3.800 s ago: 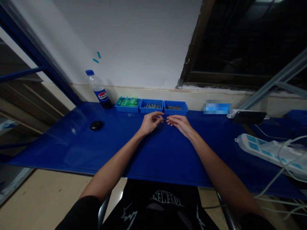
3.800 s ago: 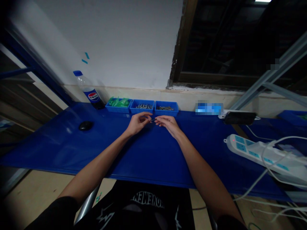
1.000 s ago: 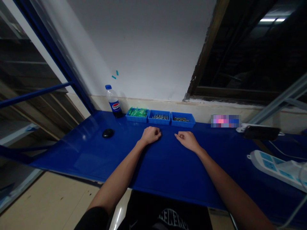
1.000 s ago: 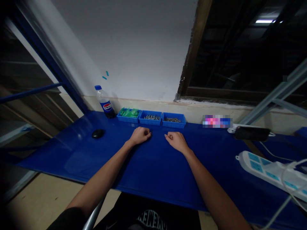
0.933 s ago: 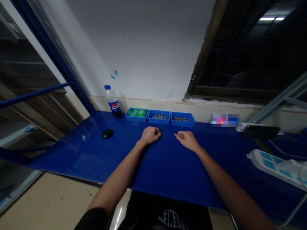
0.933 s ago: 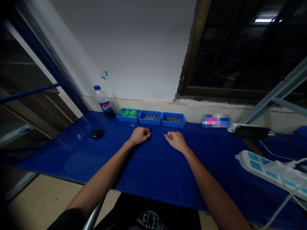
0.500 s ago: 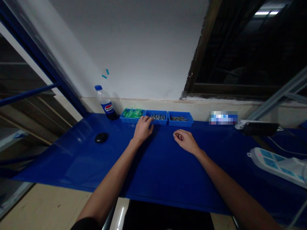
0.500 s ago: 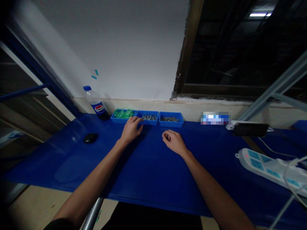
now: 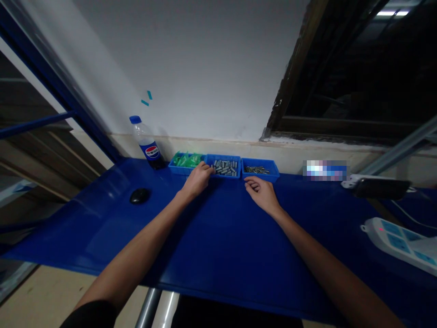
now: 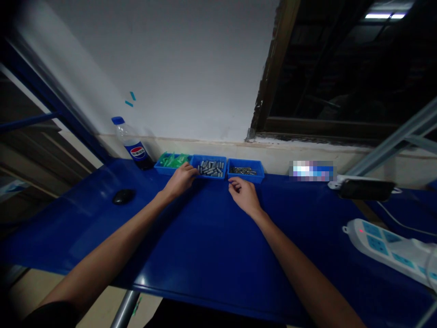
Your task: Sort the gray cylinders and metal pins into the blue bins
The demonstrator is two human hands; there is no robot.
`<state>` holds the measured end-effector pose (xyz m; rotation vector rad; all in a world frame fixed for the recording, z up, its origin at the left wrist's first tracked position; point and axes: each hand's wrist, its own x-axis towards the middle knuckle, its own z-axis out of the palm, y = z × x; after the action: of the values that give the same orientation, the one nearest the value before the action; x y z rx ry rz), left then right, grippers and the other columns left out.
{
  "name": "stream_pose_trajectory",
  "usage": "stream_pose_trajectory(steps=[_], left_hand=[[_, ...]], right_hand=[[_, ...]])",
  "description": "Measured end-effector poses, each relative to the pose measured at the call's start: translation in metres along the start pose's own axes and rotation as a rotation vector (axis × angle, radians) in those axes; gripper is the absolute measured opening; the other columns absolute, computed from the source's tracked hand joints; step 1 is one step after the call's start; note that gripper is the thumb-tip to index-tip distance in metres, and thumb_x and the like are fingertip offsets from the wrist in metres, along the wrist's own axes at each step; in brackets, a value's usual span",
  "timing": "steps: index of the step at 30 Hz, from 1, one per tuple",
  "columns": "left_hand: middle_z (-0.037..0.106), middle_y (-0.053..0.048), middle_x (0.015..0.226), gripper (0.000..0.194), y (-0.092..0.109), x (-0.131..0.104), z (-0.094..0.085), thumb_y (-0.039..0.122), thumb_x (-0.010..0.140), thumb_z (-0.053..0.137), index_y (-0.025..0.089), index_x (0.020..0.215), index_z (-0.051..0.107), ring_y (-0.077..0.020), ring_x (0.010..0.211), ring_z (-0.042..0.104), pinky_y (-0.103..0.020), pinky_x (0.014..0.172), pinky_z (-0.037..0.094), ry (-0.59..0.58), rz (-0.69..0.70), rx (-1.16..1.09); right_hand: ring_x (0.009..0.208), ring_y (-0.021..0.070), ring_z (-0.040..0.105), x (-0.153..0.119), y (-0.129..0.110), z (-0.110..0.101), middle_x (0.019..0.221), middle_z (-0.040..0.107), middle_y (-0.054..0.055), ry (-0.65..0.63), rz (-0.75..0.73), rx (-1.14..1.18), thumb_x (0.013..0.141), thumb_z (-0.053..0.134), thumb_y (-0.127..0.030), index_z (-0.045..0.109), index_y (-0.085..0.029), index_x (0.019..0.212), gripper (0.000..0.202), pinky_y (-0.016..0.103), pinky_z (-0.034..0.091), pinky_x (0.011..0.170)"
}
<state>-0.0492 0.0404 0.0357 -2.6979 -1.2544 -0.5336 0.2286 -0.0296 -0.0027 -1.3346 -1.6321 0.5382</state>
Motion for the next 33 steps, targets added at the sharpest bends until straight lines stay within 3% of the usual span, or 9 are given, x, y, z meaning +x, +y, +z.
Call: stream_pose_trajectory(steps=[8,15,19,22,26,33], left_hand=[[0.074,-0.010,0.094,0.022,0.005,-0.021,0.009,0.004,0.092,0.058,0.017,0.099,0.074,-0.0274,0.100,0.061,-0.036,0.089,0.052,0.019,-0.005,-0.061],[0.072,-0.010,0.095,0.011,0.019,-0.028,0.004,0.019,0.099,0.061,0.017,0.096,0.071,-0.0266,0.097,0.063,-0.035,0.081,0.053,-0.041,-0.006,0.062],[0.070,-0.013,0.098,0.027,0.041,-0.025,-0.002,0.041,0.103,0.059,0.015,0.101,0.069,-0.0286,0.099,0.063,-0.039,0.086,0.053,-0.065,0.063,0.132],[0.070,-0.014,0.104,0.036,0.055,-0.017,0.002,0.046,0.107,0.050,0.015,0.109,0.067,-0.0295,0.104,0.064,-0.042,0.093,0.052,-0.068,0.123,0.130],[0.070,-0.015,0.111,0.033,0.063,-0.003,0.013,0.044,0.105,0.055,0.016,0.118,0.064,-0.0298,0.107,0.065,-0.041,0.093,0.053,-0.115,0.109,0.108],[0.073,-0.015,0.111,0.032,0.064,0.002,0.016,0.042,0.107,0.051,0.018,0.123,0.065,-0.0282,0.095,0.072,-0.035,0.076,0.054,-0.203,0.032,0.047]], right_hand=[[0.074,0.0241,0.077,0.022,-0.004,0.014,0.086,0.077,0.008,-0.010,0.084,0.148,0.087,0.068,-0.043,0.068,-0.021,0.116,0.036,0.035,0.061,0.064],[0.056,0.0193,0.067,0.044,-0.010,0.014,0.065,0.064,-0.001,-0.097,0.053,0.083,0.086,0.072,-0.046,0.058,-0.024,0.095,0.027,0.029,0.052,0.052],[0.059,0.0187,0.064,0.039,-0.010,0.008,0.068,0.063,0.000,-0.136,-0.058,-0.001,0.089,0.069,-0.039,0.054,-0.025,0.088,0.021,0.029,0.051,0.054],[0.064,0.0201,0.065,0.033,-0.007,0.006,0.072,0.064,0.002,-0.176,-0.105,-0.034,0.092,0.065,-0.036,0.053,-0.025,0.088,0.016,0.031,0.055,0.058],[0.070,0.0226,0.068,0.027,-0.003,0.005,0.079,0.066,0.005,-0.218,-0.139,-0.088,0.097,0.059,-0.035,0.054,-0.025,0.095,0.011,0.034,0.058,0.062],[0.076,0.0246,0.071,0.026,0.004,0.003,0.088,0.070,0.008,-0.220,-0.175,-0.139,0.100,0.056,-0.035,0.059,-0.025,0.101,0.011,0.037,0.061,0.070]])
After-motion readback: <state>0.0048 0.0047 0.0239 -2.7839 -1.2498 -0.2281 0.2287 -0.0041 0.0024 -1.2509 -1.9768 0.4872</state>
